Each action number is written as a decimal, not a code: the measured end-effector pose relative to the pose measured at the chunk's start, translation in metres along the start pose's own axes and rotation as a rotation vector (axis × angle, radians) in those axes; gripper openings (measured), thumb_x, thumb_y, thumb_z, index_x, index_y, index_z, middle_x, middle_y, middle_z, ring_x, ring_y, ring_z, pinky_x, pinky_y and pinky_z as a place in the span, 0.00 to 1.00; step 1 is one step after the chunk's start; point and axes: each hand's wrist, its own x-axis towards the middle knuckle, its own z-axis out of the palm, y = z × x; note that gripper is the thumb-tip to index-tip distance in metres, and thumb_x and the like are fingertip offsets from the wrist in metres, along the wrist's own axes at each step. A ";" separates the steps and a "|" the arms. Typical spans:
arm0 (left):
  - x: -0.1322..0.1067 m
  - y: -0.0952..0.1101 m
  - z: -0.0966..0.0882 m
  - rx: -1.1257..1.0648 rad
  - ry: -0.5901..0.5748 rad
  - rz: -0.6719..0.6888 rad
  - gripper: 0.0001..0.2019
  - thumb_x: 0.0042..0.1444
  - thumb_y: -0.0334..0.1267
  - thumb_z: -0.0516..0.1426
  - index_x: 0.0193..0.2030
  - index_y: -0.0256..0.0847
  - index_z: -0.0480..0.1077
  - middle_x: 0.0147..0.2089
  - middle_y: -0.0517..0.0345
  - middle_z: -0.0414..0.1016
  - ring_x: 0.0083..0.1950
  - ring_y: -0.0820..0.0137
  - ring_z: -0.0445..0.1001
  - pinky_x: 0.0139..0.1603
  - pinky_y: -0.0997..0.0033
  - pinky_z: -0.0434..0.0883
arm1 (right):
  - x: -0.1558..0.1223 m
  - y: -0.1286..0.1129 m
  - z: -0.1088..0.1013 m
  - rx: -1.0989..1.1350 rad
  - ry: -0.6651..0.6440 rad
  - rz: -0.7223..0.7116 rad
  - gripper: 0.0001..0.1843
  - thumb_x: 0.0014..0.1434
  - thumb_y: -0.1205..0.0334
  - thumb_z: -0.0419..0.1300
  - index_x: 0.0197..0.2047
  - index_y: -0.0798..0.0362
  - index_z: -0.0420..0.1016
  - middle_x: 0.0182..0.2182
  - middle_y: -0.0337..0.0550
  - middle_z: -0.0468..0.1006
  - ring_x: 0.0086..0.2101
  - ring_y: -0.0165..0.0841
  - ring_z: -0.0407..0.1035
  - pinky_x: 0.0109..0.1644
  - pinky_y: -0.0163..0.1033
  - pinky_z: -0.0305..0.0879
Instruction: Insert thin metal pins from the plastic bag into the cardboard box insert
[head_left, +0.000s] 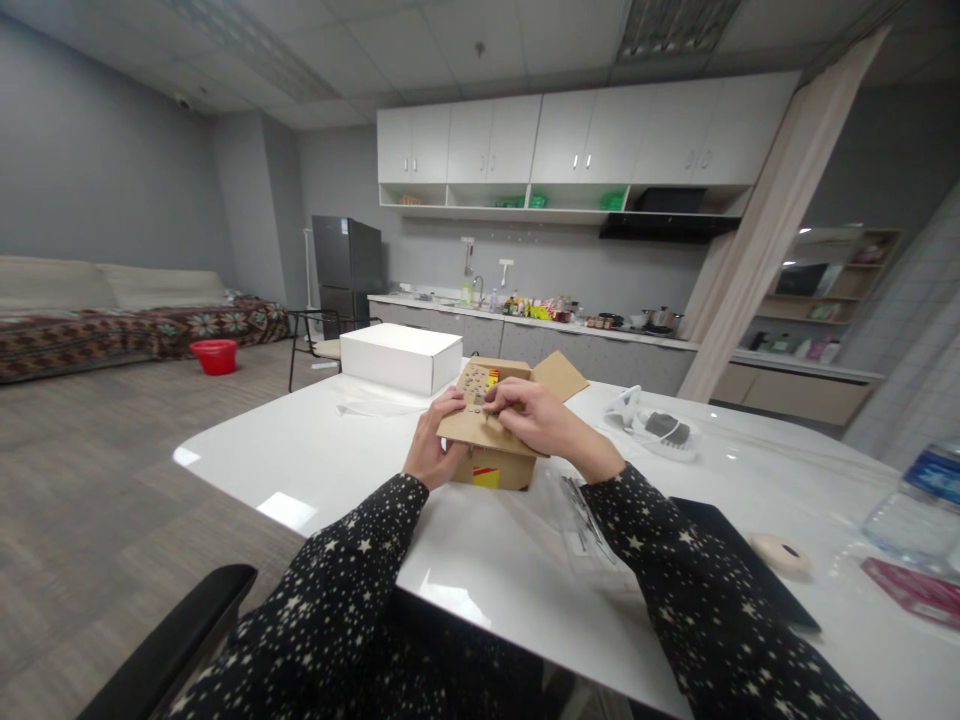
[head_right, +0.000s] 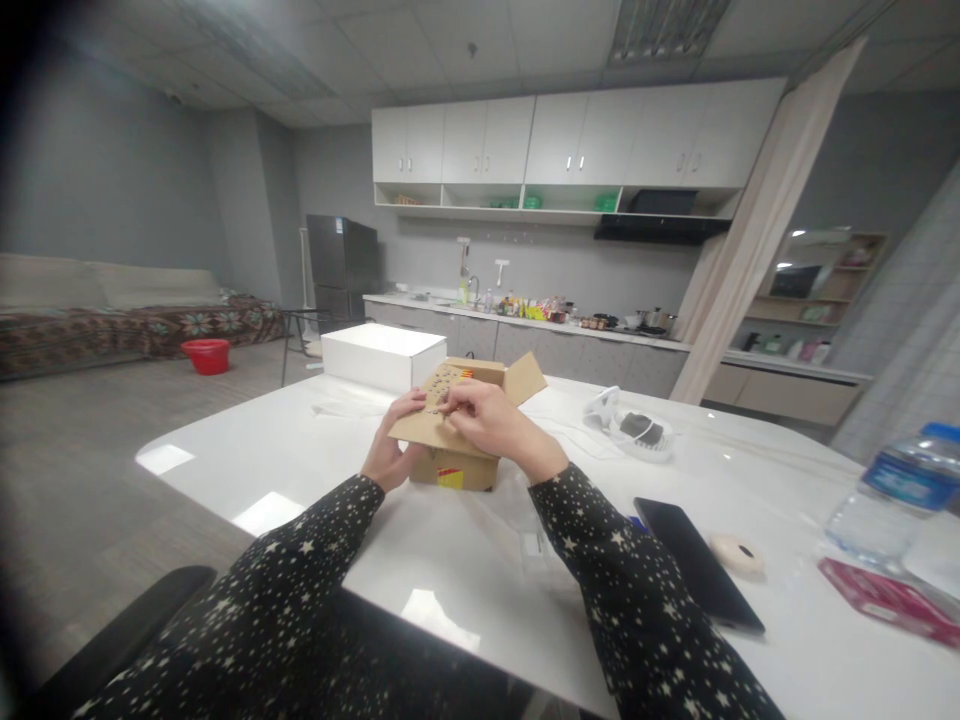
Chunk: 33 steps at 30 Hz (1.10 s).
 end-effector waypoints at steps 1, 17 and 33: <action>0.000 0.000 0.000 0.001 0.001 -0.004 0.22 0.57 0.36 0.58 0.59 0.44 0.63 0.62 0.44 0.68 0.69 0.53 0.63 0.68 0.41 0.63 | 0.000 0.000 0.001 -0.014 0.000 -0.010 0.10 0.53 0.75 0.54 0.26 0.52 0.72 0.33 0.43 0.77 0.36 0.35 0.70 0.44 0.41 0.66; -0.001 -0.001 -0.001 0.007 -0.005 -0.003 0.20 0.60 0.37 0.57 0.59 0.44 0.63 0.63 0.44 0.67 0.69 0.53 0.62 0.67 0.42 0.63 | -0.002 0.002 -0.006 -0.078 -0.021 0.017 0.17 0.54 0.76 0.55 0.36 0.51 0.84 0.41 0.46 0.81 0.42 0.37 0.74 0.52 0.44 0.69; -0.003 -0.002 -0.004 0.011 -0.022 -0.017 0.19 0.61 0.39 0.55 0.59 0.43 0.63 0.65 0.42 0.66 0.70 0.53 0.62 0.67 0.41 0.63 | -0.017 -0.006 -0.025 -0.210 -0.077 0.009 0.17 0.61 0.70 0.54 0.47 0.52 0.81 0.48 0.49 0.80 0.47 0.37 0.73 0.54 0.44 0.69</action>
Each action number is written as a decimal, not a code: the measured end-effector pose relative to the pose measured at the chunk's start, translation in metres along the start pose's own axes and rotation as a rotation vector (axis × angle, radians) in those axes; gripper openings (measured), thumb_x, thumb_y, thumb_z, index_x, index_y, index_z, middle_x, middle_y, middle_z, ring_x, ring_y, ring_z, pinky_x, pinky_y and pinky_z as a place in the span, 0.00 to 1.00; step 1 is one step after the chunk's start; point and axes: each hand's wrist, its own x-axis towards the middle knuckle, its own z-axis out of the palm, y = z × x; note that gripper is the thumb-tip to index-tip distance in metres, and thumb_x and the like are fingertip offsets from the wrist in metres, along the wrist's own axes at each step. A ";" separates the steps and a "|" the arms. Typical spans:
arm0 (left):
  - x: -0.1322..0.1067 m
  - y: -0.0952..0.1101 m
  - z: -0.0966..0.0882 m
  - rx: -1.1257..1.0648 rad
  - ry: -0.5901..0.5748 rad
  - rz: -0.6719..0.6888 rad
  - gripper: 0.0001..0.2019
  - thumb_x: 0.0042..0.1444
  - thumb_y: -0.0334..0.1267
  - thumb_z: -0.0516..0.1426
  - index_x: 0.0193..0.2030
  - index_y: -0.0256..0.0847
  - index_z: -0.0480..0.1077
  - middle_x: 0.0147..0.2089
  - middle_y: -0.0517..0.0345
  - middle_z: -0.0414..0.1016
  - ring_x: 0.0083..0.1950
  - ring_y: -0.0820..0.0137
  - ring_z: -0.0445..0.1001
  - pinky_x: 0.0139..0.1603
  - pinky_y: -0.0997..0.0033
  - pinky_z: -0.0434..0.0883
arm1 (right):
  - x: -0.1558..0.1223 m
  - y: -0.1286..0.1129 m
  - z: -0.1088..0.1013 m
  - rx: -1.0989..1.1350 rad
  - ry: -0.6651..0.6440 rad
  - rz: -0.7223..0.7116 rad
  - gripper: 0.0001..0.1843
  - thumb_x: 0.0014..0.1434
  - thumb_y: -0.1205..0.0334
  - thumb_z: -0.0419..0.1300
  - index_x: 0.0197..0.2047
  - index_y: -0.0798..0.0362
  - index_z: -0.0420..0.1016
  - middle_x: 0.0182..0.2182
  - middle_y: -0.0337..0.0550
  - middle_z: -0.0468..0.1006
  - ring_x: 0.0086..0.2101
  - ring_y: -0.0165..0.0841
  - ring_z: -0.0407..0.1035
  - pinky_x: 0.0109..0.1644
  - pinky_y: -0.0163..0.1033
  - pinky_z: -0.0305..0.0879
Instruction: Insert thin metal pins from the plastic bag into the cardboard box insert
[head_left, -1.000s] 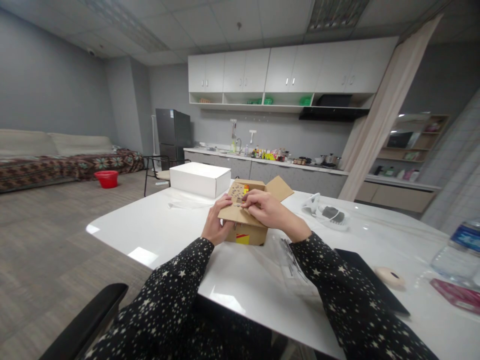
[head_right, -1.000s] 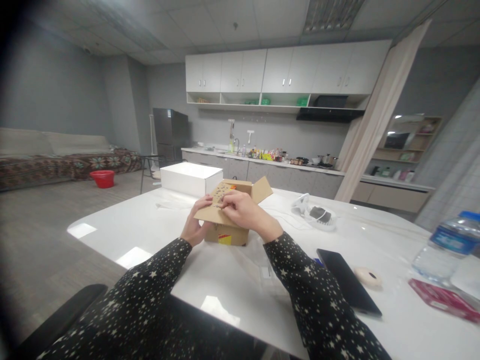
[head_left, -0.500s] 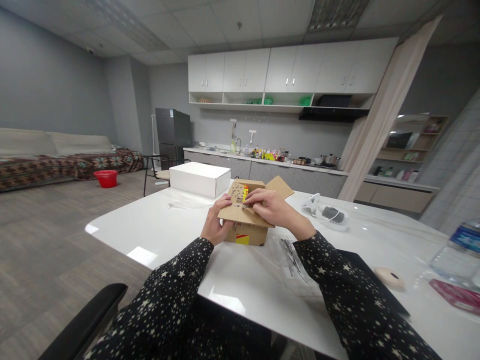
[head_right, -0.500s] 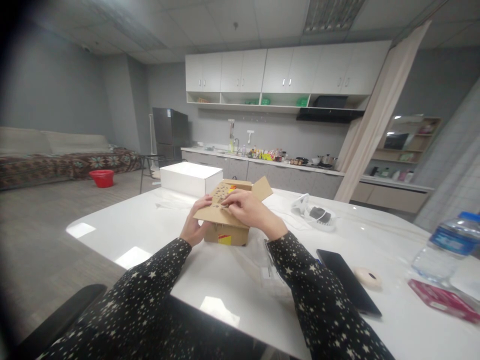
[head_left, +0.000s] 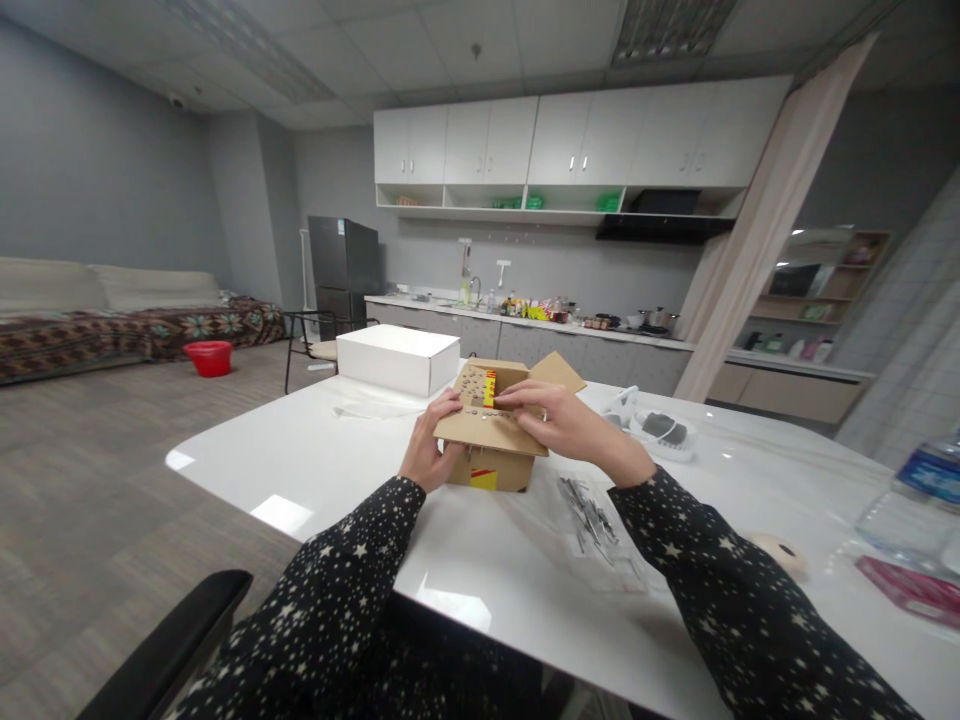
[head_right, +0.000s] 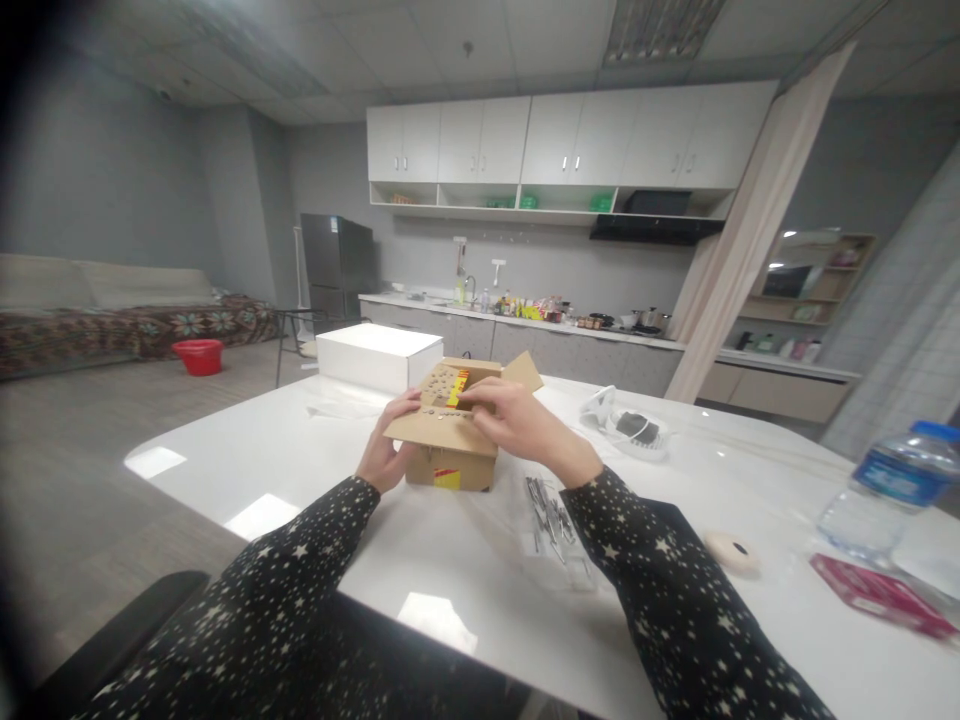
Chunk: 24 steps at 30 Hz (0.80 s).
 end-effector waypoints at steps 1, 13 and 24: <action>0.000 0.000 0.000 0.000 -0.003 -0.003 0.20 0.61 0.39 0.54 0.60 0.43 0.62 0.65 0.42 0.65 0.70 0.53 0.62 0.66 0.41 0.63 | -0.005 0.001 -0.004 0.000 0.051 0.013 0.16 0.61 0.69 0.54 0.47 0.52 0.81 0.46 0.48 0.80 0.46 0.37 0.73 0.51 0.44 0.69; -0.002 0.000 0.003 0.005 -0.005 -0.014 0.25 0.64 0.45 0.52 0.67 0.43 0.57 0.69 0.41 0.61 0.69 0.54 0.62 0.66 0.46 0.63 | -0.112 0.033 -0.016 -0.158 0.183 0.239 0.16 0.64 0.58 0.56 0.24 0.51 0.62 0.21 0.37 0.67 0.24 0.29 0.60 0.30 0.37 0.57; -0.009 -0.008 0.018 0.055 0.071 -0.124 0.26 0.65 0.56 0.47 0.63 0.44 0.61 0.65 0.44 0.66 0.66 0.54 0.65 0.57 0.50 0.67 | -0.166 0.071 -0.004 -0.046 -0.308 0.480 0.10 0.59 0.61 0.58 0.42 0.52 0.78 0.38 0.46 0.73 0.38 0.36 0.68 0.45 0.40 0.63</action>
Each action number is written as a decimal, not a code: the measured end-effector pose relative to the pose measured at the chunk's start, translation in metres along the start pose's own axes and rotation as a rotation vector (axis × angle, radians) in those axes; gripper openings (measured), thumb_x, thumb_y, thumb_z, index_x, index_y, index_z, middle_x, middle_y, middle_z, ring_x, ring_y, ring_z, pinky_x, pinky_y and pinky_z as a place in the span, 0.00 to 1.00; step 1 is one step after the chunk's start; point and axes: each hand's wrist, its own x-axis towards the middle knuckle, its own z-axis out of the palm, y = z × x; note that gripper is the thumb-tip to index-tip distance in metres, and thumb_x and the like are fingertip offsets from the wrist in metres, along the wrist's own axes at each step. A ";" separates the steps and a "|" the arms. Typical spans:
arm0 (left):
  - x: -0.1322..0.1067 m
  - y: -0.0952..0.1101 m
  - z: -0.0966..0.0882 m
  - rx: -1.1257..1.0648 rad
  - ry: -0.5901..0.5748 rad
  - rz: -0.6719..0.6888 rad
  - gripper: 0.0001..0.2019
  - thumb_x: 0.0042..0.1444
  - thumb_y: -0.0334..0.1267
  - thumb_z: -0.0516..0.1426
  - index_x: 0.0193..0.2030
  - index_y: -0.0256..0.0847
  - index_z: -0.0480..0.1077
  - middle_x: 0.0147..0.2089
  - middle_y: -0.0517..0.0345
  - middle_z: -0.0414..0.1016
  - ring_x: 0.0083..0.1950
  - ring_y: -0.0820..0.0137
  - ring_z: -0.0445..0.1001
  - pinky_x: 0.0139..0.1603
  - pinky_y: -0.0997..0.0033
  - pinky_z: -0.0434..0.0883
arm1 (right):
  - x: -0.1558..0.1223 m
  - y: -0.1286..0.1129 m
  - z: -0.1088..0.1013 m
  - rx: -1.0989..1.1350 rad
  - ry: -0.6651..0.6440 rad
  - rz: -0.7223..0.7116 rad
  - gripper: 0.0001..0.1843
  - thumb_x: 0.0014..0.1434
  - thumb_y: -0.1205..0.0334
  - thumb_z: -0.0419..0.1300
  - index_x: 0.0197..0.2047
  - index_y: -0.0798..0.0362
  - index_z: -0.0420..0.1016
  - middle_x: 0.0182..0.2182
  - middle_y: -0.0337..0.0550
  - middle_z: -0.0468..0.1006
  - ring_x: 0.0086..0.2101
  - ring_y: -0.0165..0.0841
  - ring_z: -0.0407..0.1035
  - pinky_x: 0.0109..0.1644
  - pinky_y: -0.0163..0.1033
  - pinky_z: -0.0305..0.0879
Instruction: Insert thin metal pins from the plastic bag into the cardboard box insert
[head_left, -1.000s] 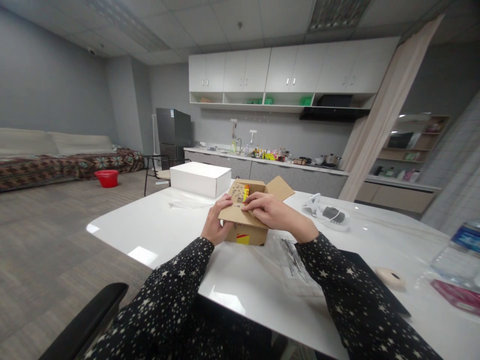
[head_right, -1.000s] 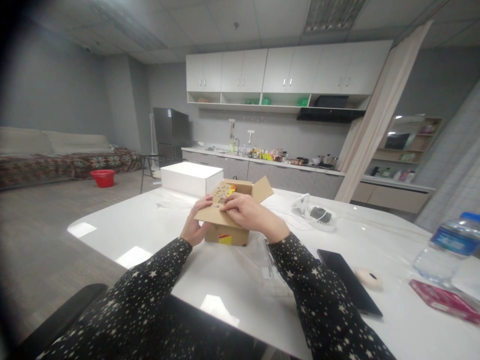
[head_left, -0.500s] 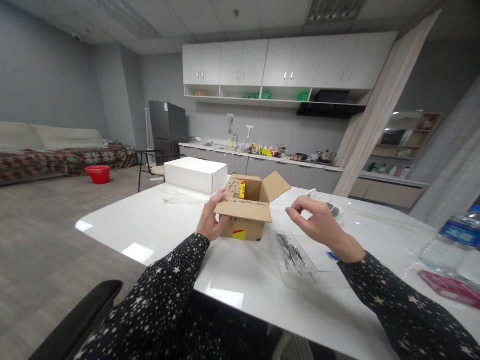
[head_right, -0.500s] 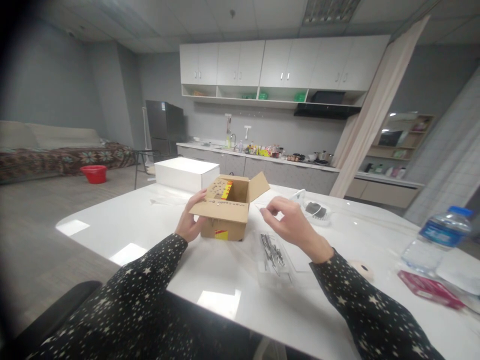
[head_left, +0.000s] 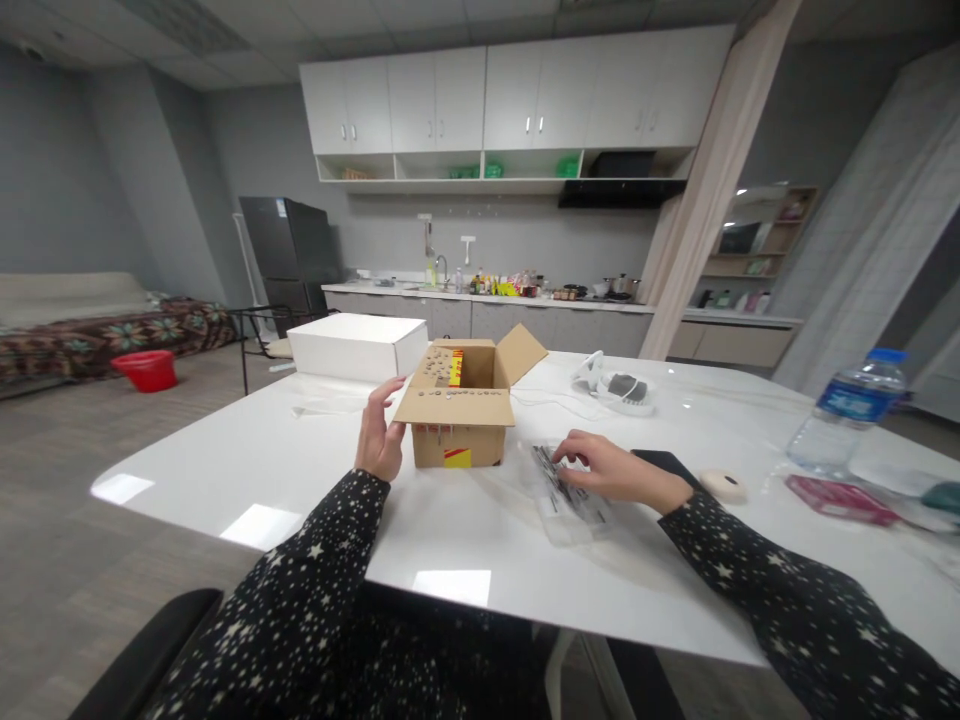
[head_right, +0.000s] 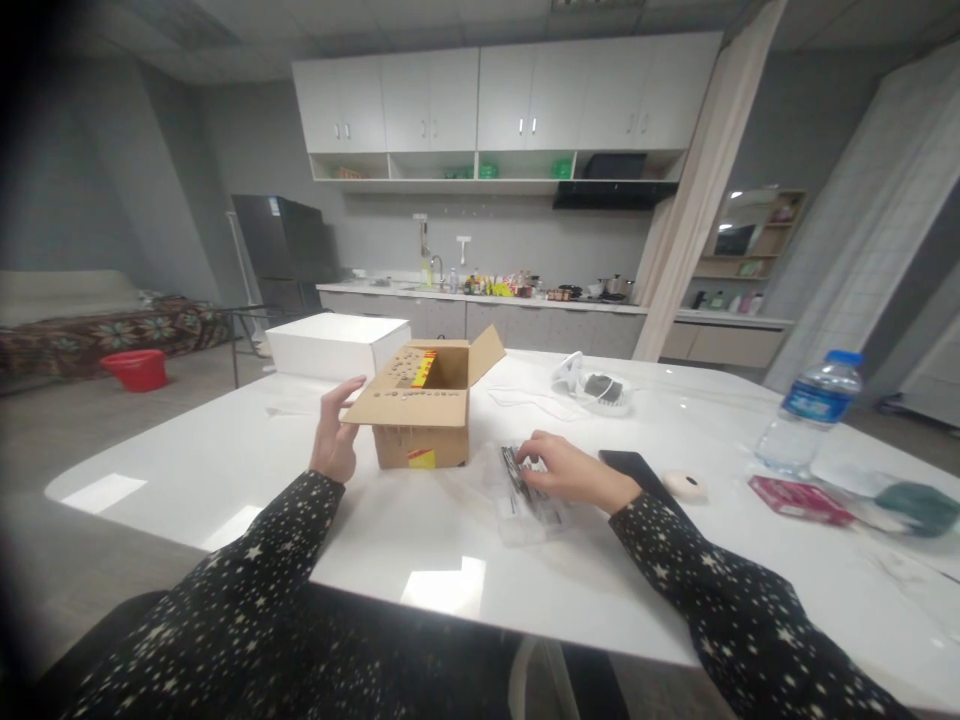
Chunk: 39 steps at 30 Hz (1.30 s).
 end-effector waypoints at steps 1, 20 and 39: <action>0.000 0.001 0.001 -0.003 0.004 -0.003 0.25 0.65 0.56 0.47 0.62 0.44 0.61 0.64 0.44 0.66 0.65 0.54 0.65 0.57 0.51 0.67 | -0.001 -0.001 0.000 0.005 -0.017 0.001 0.11 0.58 0.61 0.58 0.43 0.52 0.78 0.39 0.46 0.73 0.39 0.36 0.68 0.46 0.40 0.64; -0.002 0.008 0.007 -0.068 -0.006 -0.047 0.21 0.65 0.52 0.50 0.59 0.43 0.64 0.62 0.46 0.69 0.63 0.56 0.67 0.58 0.54 0.67 | 0.010 -0.008 0.017 -0.033 0.001 0.165 0.05 0.50 0.68 0.58 0.28 0.54 0.77 0.28 0.45 0.78 0.30 0.35 0.69 0.34 0.37 0.62; -0.002 0.007 0.008 -0.070 -0.002 -0.052 0.20 0.65 0.52 0.51 0.58 0.43 0.65 0.61 0.47 0.70 0.62 0.56 0.68 0.60 0.53 0.67 | 0.005 0.003 0.003 0.105 0.122 0.208 0.11 0.53 0.64 0.55 0.34 0.56 0.79 0.23 0.38 0.72 0.25 0.30 0.62 0.30 0.35 0.56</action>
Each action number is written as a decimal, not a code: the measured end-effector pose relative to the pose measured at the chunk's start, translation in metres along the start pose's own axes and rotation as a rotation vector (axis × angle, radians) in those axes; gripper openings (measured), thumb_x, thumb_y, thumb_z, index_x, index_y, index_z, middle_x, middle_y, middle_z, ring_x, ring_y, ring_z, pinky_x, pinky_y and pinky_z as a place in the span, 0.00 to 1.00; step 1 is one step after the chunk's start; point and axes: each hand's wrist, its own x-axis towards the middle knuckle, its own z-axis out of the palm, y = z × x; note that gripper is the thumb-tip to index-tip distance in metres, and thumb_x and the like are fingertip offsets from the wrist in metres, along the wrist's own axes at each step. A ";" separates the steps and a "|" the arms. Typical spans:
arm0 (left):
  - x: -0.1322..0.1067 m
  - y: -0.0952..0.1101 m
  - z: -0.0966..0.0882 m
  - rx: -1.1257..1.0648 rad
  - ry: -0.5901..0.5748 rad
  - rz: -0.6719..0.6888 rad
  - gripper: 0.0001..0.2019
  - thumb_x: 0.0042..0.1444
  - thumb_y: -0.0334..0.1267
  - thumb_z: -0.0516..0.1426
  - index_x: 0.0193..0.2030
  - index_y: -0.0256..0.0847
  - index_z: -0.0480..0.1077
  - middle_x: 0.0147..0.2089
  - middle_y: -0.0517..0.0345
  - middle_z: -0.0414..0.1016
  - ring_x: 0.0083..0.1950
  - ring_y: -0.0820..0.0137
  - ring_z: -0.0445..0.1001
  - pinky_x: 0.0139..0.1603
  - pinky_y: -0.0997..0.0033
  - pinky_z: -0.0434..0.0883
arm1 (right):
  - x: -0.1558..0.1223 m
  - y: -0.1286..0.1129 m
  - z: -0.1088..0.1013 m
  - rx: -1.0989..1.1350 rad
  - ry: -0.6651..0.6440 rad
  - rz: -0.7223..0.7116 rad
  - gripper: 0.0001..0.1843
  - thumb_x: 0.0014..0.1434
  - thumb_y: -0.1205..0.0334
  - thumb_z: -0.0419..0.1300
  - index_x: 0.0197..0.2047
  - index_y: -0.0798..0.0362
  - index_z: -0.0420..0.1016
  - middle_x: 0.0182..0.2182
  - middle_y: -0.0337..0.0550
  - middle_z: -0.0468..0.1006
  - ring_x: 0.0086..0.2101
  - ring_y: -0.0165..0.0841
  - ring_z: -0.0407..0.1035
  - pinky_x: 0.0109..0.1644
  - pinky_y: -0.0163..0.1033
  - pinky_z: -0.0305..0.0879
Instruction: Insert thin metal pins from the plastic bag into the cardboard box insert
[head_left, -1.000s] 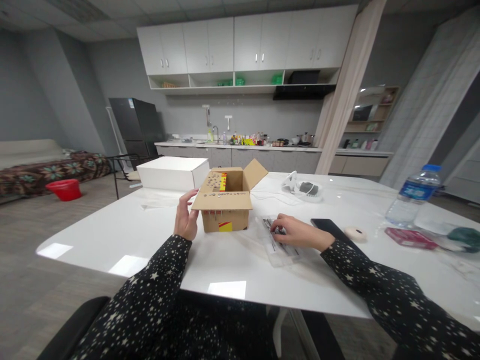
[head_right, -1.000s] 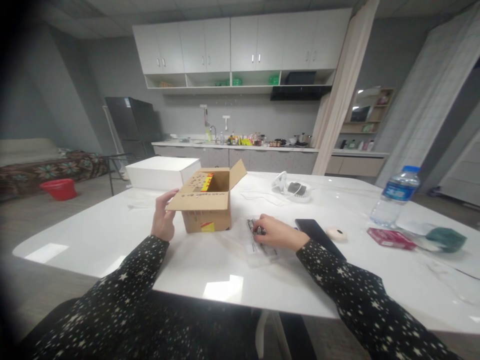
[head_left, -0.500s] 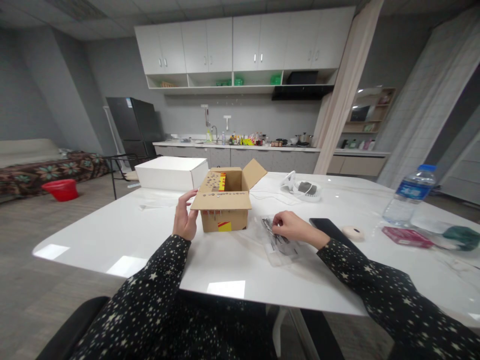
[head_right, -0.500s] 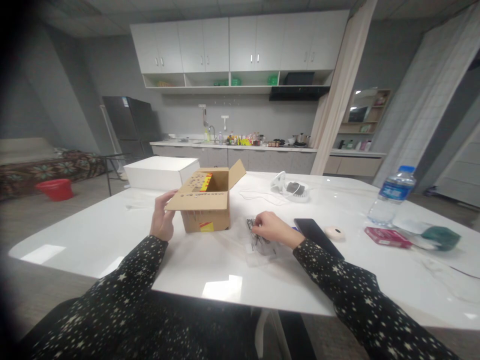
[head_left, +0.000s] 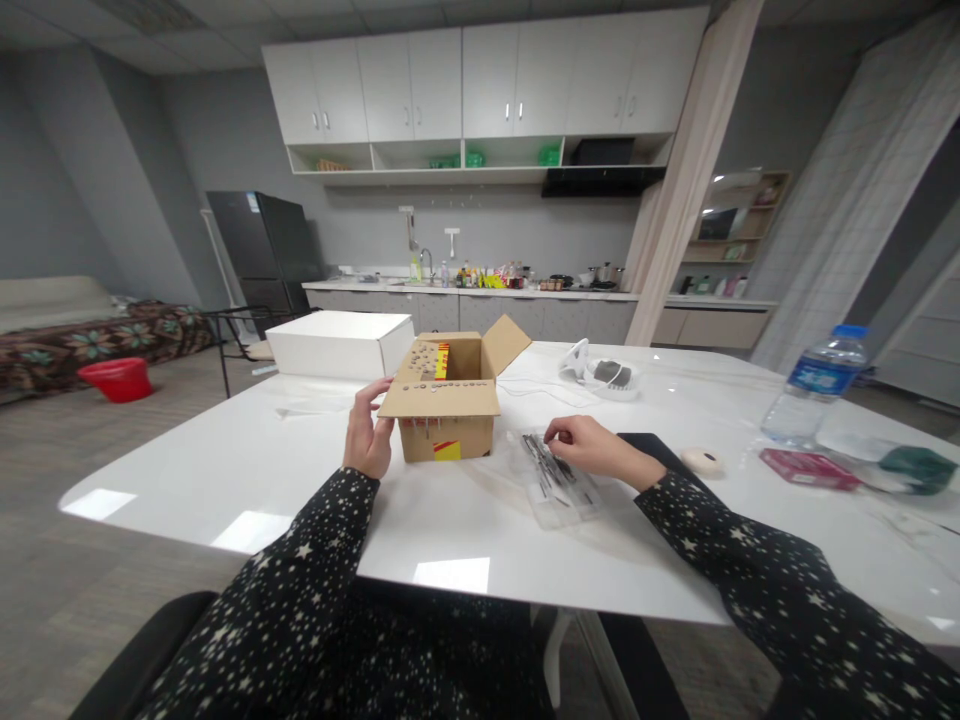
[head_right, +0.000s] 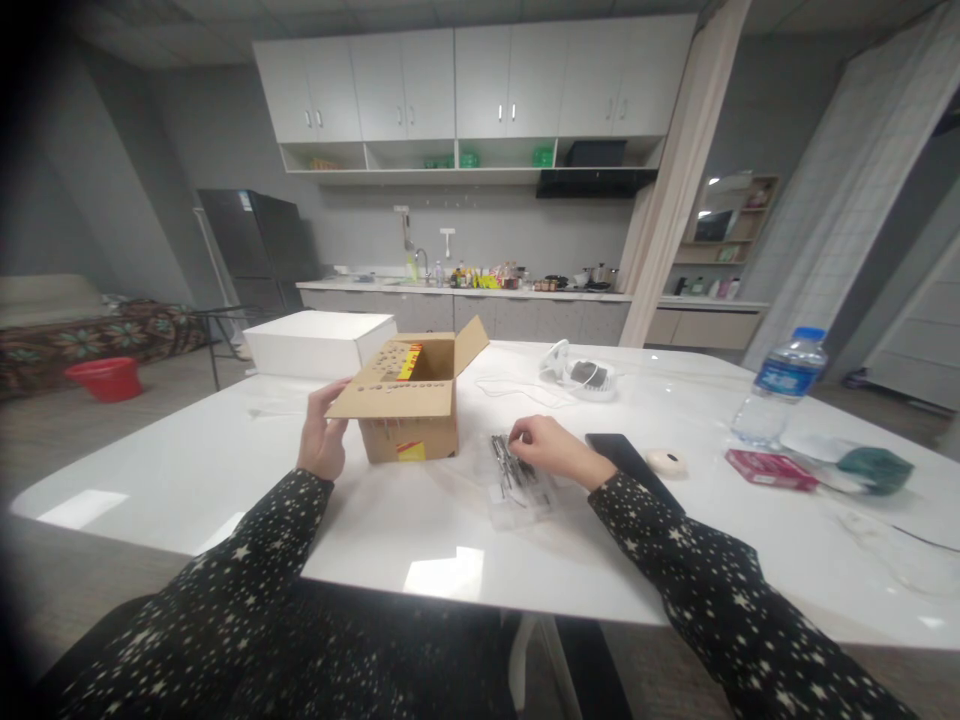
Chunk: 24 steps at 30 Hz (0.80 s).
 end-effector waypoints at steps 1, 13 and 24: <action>0.000 0.000 0.000 -0.001 0.001 -0.002 0.20 0.65 0.52 0.51 0.57 0.43 0.65 0.61 0.47 0.70 0.62 0.56 0.68 0.60 0.53 0.67 | 0.000 0.001 0.000 -0.030 -0.005 -0.016 0.12 0.54 0.65 0.55 0.36 0.56 0.79 0.24 0.39 0.73 0.26 0.30 0.63 0.31 0.35 0.56; -0.002 -0.004 0.000 -0.023 0.001 0.000 0.20 0.65 0.51 0.51 0.58 0.43 0.65 0.61 0.47 0.69 0.62 0.57 0.68 0.61 0.53 0.66 | 0.003 0.001 0.022 -0.285 -0.037 -0.029 0.24 0.56 0.65 0.57 0.57 0.56 0.71 0.40 0.48 0.78 0.39 0.38 0.69 0.40 0.37 0.57; -0.001 -0.002 -0.001 -0.025 0.007 -0.011 0.20 0.64 0.51 0.51 0.57 0.44 0.66 0.61 0.48 0.70 0.62 0.57 0.68 0.61 0.52 0.66 | 0.005 -0.007 0.024 -0.412 -0.028 0.068 0.19 0.60 0.64 0.56 0.55 0.53 0.72 0.36 0.46 0.79 0.35 0.37 0.71 0.33 0.37 0.53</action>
